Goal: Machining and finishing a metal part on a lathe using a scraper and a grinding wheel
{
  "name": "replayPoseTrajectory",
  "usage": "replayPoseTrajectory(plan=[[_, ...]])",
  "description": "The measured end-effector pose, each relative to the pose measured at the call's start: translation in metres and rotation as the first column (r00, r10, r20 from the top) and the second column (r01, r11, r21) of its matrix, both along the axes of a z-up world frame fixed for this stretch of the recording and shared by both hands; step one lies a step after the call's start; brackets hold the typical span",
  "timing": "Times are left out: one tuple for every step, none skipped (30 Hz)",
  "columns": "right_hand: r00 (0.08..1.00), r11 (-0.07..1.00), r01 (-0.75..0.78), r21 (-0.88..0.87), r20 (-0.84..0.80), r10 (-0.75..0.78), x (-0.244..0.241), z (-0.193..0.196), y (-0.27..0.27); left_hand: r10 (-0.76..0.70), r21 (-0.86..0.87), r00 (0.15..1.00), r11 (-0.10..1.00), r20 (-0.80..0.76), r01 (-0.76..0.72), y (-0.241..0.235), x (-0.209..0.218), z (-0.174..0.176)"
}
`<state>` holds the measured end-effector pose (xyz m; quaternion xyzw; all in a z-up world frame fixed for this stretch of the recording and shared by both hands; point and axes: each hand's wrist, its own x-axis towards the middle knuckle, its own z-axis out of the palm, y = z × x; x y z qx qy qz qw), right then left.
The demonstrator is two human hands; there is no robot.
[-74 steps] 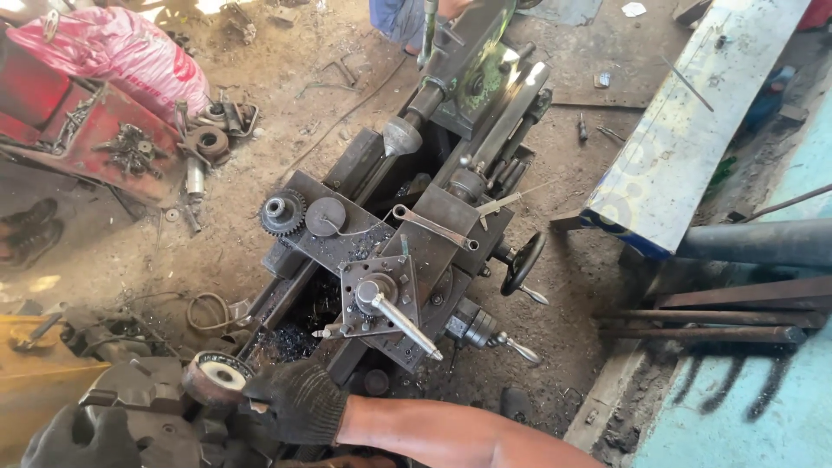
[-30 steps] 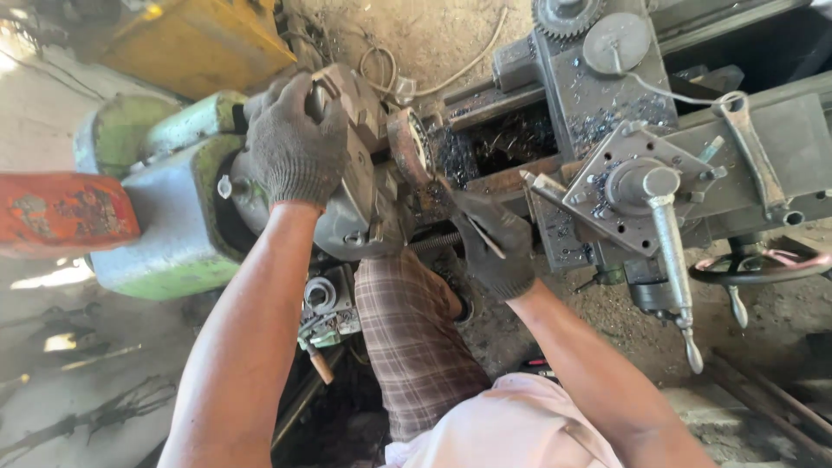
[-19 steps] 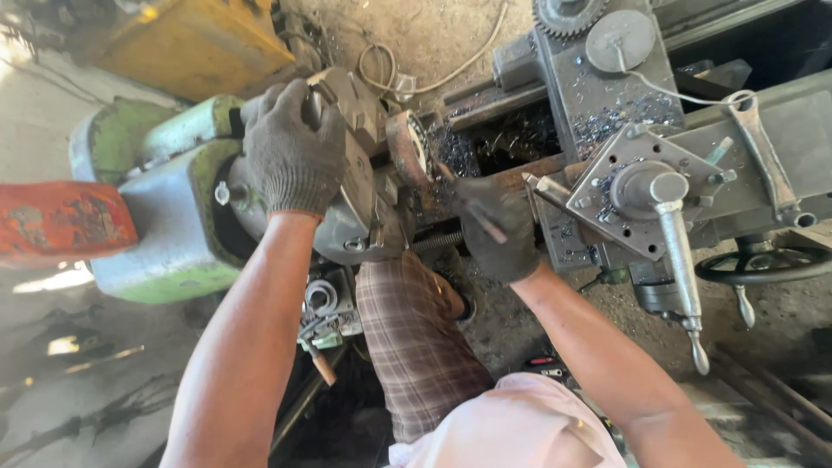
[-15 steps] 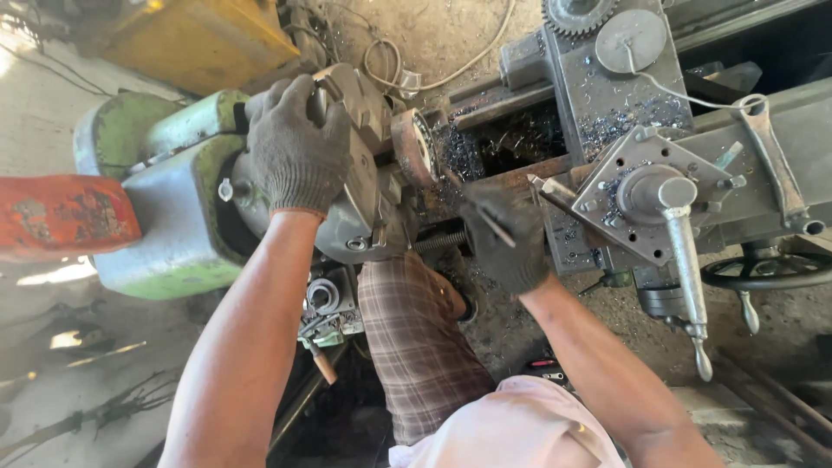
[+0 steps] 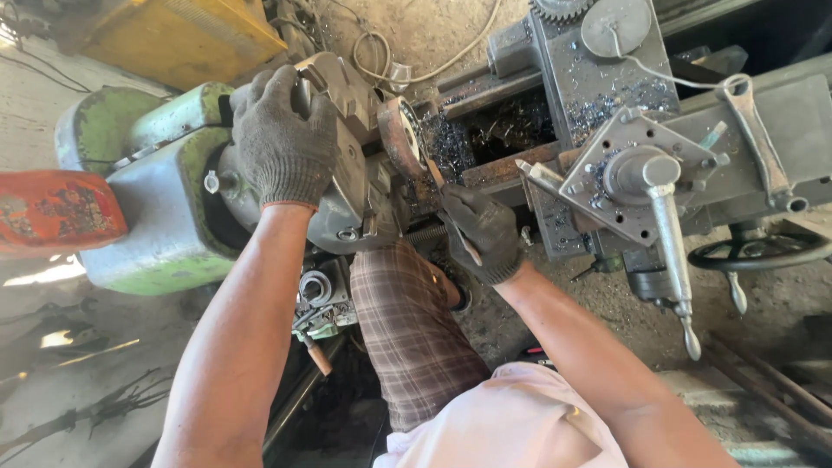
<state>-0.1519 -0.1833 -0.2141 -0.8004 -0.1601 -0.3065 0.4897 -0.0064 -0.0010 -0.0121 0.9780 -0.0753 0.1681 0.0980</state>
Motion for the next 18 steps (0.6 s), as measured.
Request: replayPoseTrajectory(plan=[[0.995,0.983,0.100,-0.157,-0.004,-0.102,0.005,0.009,0.001,0.011,0.012,1.000,1.000,-0.005,-0.011,-0.001,0.001,-0.002],[0.994,0.982,0.106,-0.158,-0.005,-0.108,0.004,0.008,0.003,0.005,0.010,1.000,1.000,-0.006,-0.005,-0.001,-0.004,-0.001],[0.989,0.975,-0.013,-0.224,-0.149,-0.021,0.008,0.007,0.003,0.000,-0.007,1.000,1.000,-0.009,0.000,-0.003,-0.006,0.002],[0.954,0.953,-0.140,-0.269,-0.295,0.056,0.013,0.007,0.003,-0.005,-0.024,1.000,1.000,-0.011,0.005,-0.005,-0.006,0.005],[0.956,0.953,-0.132,-0.272,-0.290,0.050,0.015,0.012,0.001,-0.012,-0.026,1.000,1.000,-0.006,0.012,-0.005,-0.010,0.007],[0.963,0.970,-0.112,-0.216,-0.263,0.053,0.018,0.017,-0.001,0.058,-0.012,0.994,0.998,-0.089,-0.059,-0.006,-0.012,0.009],[0.974,0.982,-0.093,-0.165,-0.218,0.056,0.032,0.022,-0.004,0.129,0.003,0.980,0.992,-0.154,-0.130,-0.007,-0.007,0.012],[0.979,0.981,-0.085,-0.172,-0.197,0.050,0.046,0.029,-0.009,0.124,-0.005,0.983,0.992,-0.133,-0.126,-0.012,0.007,0.019],[0.981,0.993,-0.087,-0.075,-0.182,0.072,0.037,0.032,-0.006,0.119,0.001,0.986,0.993,-0.117,-0.119,-0.010,0.004,0.018],[0.982,0.996,-0.087,0.022,-0.166,0.090,0.028,0.033,-0.003,0.113,0.007,0.988,0.994,-0.102,-0.113,-0.009,0.000,0.016],[0.979,0.996,-0.090,0.022,-0.179,0.092,0.023,0.038,-0.006,0.116,0.008,0.986,0.993,-0.116,-0.116,-0.007,-0.003,0.009],[0.983,0.990,-0.080,0.113,-0.156,0.097,0.017,0.043,-0.008,0.113,0.013,0.988,0.994,-0.110,-0.112,-0.006,-0.006,0.004],[0.990,0.977,-0.070,0.201,-0.105,0.092,0.024,0.052,-0.011,0.103,0.015,0.992,0.995,-0.076,-0.102,-0.005,0.001,0.005],[0.992,0.977,-0.068,0.200,-0.090,0.088,0.030,0.062,-0.013,0.098,0.013,0.993,0.995,-0.061,-0.098,-0.006,0.010,0.010],[0.994,0.955,-0.066,0.290,-0.069,0.089,0.021,0.069,-0.014,0.040,0.001,0.998,0.999,-0.054,-0.040,-0.005,0.006,0.010],[0.995,0.923,-0.063,0.379,-0.048,0.087,0.011,0.077,-0.015,-0.018,-0.012,0.999,1.000,-0.046,0.018,-0.003,0.002,0.009],[0.995,0.926,-0.062,0.374,-0.045,0.085,0.009,0.088,-0.016,-0.020,-0.017,0.999,1.000,-0.042,0.020,-0.002,0.001,0.008],[0.990,0.926,0.016,0.378,-0.139,0.039,0.007,0.100,-0.017,-0.047,-0.019,0.999,0.999,-0.018,0.046,-0.001,0.000,0.007]])
